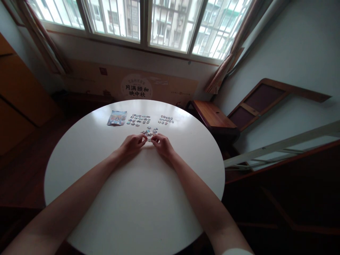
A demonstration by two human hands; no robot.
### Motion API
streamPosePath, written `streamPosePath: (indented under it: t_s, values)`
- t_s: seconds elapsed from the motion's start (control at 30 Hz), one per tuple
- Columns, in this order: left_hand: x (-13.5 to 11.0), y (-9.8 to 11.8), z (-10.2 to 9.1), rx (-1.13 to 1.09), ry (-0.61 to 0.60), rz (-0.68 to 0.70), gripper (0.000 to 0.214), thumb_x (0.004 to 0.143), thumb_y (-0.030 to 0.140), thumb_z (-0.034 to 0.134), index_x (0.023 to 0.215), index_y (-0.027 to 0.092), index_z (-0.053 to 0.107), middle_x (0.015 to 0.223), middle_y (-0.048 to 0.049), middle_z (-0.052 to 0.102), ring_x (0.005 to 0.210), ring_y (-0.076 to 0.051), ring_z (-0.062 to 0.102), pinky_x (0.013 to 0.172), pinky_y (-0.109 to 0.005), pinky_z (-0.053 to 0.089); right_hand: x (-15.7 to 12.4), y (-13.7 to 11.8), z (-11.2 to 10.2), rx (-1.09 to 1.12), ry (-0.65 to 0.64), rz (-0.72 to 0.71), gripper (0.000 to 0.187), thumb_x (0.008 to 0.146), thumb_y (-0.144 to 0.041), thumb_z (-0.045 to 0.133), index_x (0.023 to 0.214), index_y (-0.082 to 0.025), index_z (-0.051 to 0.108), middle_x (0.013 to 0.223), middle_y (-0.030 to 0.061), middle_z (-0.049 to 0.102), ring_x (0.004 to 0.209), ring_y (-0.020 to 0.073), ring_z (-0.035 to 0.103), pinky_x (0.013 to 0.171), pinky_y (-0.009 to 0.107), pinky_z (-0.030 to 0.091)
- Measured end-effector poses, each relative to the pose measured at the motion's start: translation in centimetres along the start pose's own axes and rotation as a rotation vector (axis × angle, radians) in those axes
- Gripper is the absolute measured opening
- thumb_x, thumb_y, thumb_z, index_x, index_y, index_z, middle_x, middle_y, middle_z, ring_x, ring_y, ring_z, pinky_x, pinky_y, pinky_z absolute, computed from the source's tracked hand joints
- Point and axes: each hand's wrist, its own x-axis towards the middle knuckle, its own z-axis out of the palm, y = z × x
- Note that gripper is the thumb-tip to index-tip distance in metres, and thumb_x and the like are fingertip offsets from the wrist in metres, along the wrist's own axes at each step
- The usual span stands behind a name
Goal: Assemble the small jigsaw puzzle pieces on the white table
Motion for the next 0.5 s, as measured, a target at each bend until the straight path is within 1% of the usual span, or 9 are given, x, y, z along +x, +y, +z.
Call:
streamPosePath:
  t_s: [0.5]
  values:
    - [0.03,0.13,-0.12,0.004,-0.002,-0.003,0.025,0.085,0.033,0.048,0.092,0.019,0.068,0.058,0.0014,0.06,0.051,-0.01,0.051,0.055,-0.021,0.034,-0.01,-0.09,-0.06,-0.013,-0.01,0.017,0.009,0.082,-0.02,0.056,0.08,-0.017,0.065,0.079,0.0016,0.059,0.067,0.0102,0.054,0.068,0.023,0.044]
